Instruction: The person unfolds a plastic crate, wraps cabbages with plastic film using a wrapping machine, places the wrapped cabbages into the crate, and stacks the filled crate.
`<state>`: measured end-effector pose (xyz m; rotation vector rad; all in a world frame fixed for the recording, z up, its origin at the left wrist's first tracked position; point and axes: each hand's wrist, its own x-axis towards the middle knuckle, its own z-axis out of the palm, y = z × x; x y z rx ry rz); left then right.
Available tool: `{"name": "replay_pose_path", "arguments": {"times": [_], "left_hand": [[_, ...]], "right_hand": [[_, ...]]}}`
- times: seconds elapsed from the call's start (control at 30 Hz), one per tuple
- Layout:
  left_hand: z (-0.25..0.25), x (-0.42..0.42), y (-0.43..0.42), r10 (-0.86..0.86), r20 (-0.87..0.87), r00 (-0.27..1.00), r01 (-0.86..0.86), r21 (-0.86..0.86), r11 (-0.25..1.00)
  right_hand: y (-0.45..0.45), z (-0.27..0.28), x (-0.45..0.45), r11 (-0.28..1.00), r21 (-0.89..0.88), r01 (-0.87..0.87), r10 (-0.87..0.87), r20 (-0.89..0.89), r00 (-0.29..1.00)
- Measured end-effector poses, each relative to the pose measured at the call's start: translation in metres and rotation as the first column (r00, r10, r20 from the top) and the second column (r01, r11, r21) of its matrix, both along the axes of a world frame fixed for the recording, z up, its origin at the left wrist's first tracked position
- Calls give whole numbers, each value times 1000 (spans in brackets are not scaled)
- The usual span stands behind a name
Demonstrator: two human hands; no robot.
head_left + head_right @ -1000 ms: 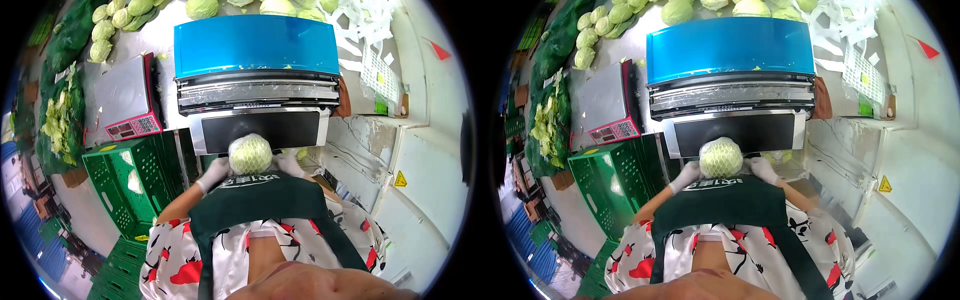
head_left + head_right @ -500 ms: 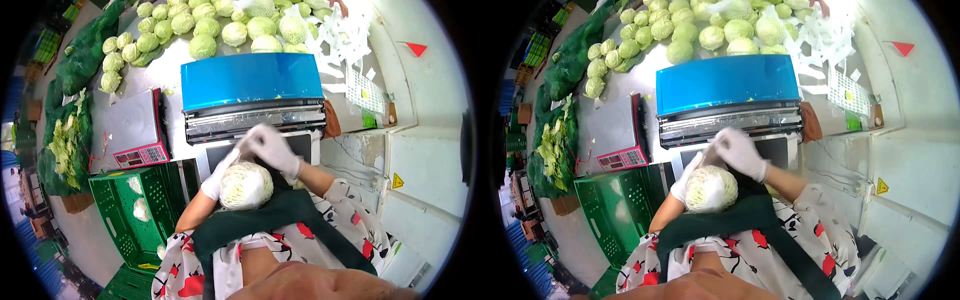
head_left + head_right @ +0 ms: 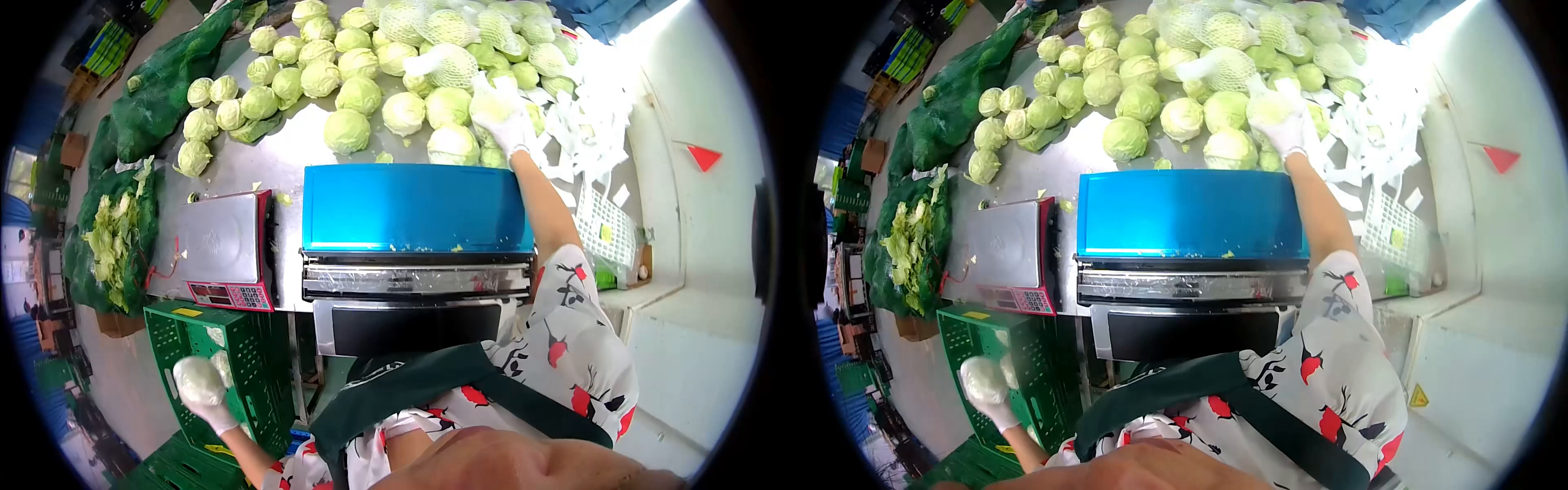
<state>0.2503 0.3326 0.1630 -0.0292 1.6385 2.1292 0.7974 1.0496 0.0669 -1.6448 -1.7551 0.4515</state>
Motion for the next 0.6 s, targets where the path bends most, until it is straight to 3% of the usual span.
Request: {"name": "replay_pose_path", "arguments": {"times": [0.07,0.1,0.17,0.2,0.23,0.3,0.33,0.37,0.43,0.47,0.5,0.53,0.57,0.6], "left_hand": [[16,-5,-42,189,-132,973,-204,-116,972],[26,-5,-56,364,132,922,-360,-58,931],[15,-24,-102,423,167,891,-355,-323,877],[2,-41,-112,389,23,921,-348,-400,848],[-10,-51,-119,334,-117,935,-348,-475,808],[-5,-51,-68,192,-344,919,-368,-575,731],[28,0,21,113,-435,893,-371,-571,732],[-5,-29,26,10,-409,912,-241,-518,821],[10,27,153,-267,-433,861,7,-513,858],[23,73,215,-467,-580,667,38,-600,799],[14,100,257,-512,-421,749,268,-514,815],[12,138,300,-679,-429,596,587,-345,733],[23,179,329,-774,-451,445,649,-433,626],[18,208,351,-852,-404,333,822,-319,472]], "right_hand": [[3,6,8,996,-43,-77,72,-103,992],[3,13,12,987,-79,-137,121,-185,975],[4,29,20,938,-147,-315,196,-525,828],[21,3,29,948,-152,-281,66,-767,638],[18,13,29,917,-218,-334,-57,-900,432],[-8,60,27,835,-288,-468,-343,-939,-35],[-26,84,23,795,-276,-540,-366,-928,-66],[-40,82,24,736,-153,-659,-319,-938,-138],[-69,77,23,553,114,-825,-255,-920,-298],[-93,77,12,536,60,-842,-284,-926,-248],[-123,77,-6,517,4,-856,-316,-928,-195],[-155,82,-28,499,-21,-866,-167,-983,-72],[-181,86,-46,481,-47,-875,-7,-999,50],[-202,71,-53,488,-104,-867,151,-968,202]]}}
